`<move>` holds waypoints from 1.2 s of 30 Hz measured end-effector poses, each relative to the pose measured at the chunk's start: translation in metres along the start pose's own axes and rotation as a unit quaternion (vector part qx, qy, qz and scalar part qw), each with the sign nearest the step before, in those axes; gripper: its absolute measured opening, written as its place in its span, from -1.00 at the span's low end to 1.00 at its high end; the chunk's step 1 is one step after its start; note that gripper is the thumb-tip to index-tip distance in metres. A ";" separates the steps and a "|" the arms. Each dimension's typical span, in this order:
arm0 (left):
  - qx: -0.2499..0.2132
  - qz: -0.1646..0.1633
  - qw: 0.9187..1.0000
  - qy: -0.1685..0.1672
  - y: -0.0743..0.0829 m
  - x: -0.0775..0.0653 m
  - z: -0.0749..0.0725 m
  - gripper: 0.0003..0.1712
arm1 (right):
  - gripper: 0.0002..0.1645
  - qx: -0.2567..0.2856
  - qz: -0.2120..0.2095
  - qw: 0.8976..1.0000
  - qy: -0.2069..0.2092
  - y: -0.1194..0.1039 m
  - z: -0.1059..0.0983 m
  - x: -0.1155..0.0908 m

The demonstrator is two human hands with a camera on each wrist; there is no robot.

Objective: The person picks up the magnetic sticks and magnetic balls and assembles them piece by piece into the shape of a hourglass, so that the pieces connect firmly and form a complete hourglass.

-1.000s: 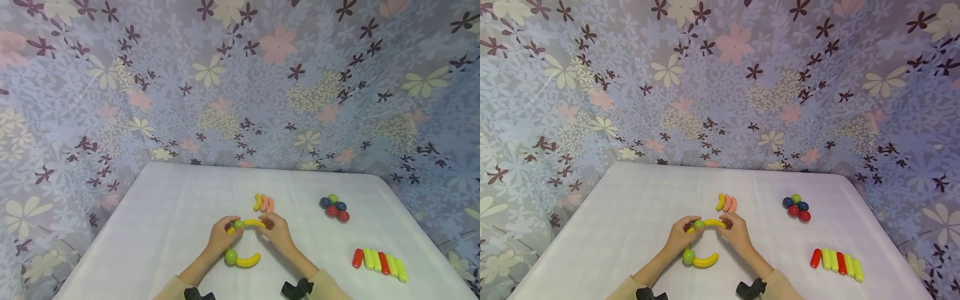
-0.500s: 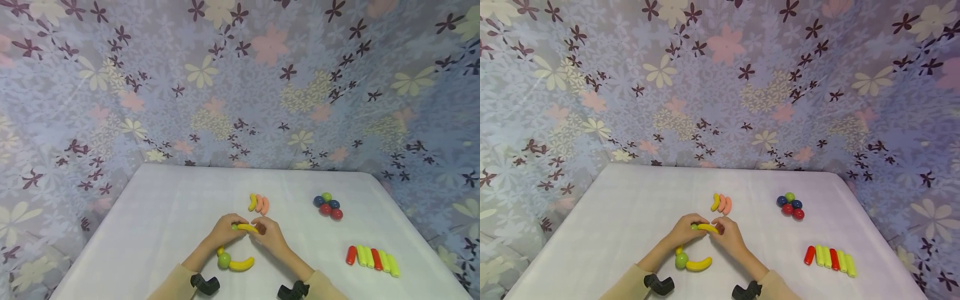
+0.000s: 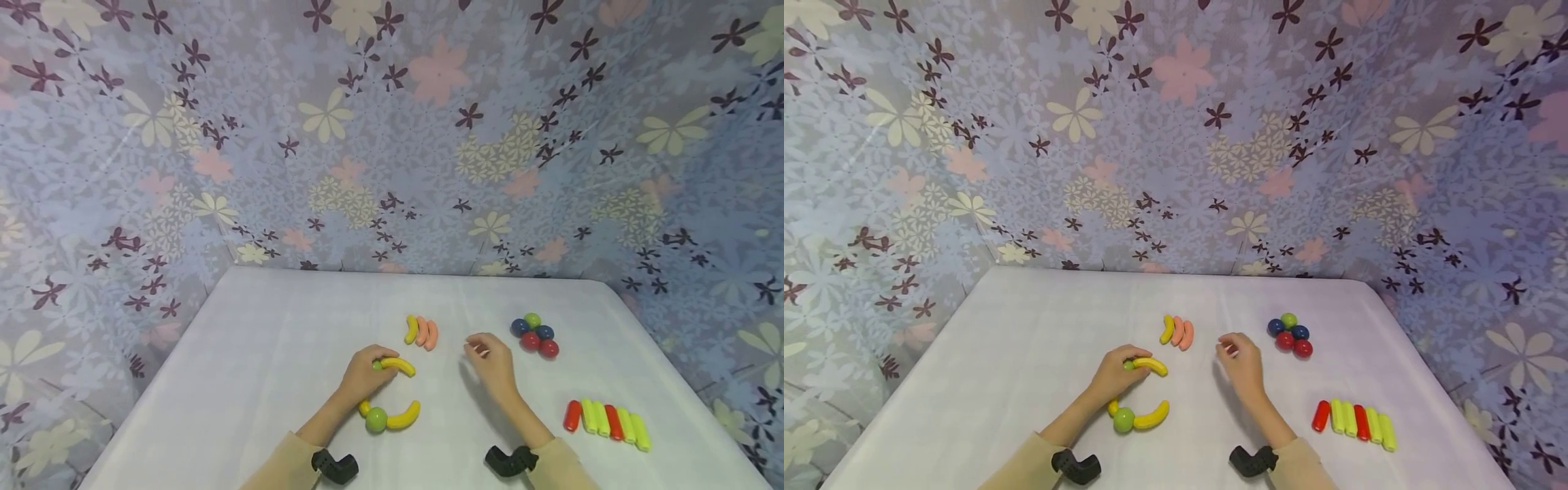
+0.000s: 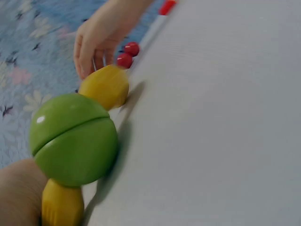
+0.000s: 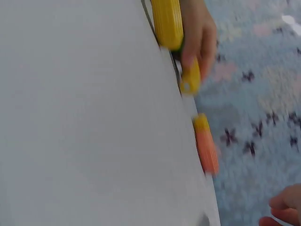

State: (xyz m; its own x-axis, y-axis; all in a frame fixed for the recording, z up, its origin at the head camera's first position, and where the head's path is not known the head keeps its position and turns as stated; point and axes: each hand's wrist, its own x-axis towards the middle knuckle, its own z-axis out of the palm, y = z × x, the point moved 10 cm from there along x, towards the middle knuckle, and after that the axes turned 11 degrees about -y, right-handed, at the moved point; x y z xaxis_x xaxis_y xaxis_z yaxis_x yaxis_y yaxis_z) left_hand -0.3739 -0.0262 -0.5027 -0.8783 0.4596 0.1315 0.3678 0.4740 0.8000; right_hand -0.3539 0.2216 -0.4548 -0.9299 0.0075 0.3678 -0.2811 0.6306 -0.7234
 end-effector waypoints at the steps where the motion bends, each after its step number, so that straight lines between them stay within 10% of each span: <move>1: 0.006 -0.016 1.000 0.020 -0.001 -0.002 -0.003 -0.73 | -0.87 -0.005 0.007 1.000 0.026 0.007 -0.014 0.001; 12: -0.022 -0.085 0.988 0.126 -0.012 -0.012 -0.022 -0.74 | -0.73 -0.042 0.118 0.978 0.170 0.076 -0.097 -0.008; 26: -0.064 -0.131 0.979 0.145 -0.020 -0.020 -0.022 -0.75 | -0.56 -0.035 0.190 0.975 0.111 0.104 -0.097 -0.014; 36: -0.076 -0.139 0.978 0.138 -0.019 -0.024 -0.020 -0.75 | -0.59 -0.008 0.122 0.983 0.138 0.050 -0.073 -0.015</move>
State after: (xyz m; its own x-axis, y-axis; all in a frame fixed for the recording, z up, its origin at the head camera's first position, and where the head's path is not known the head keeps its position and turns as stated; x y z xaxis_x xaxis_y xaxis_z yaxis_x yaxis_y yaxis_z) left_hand -0.3660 -0.0609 -0.5096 -0.9946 0.0982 0.0337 0.0726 0.4251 0.9022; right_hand -0.3367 0.3098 -0.4542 -0.8682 0.3692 0.3315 -0.0527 0.5956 -0.8015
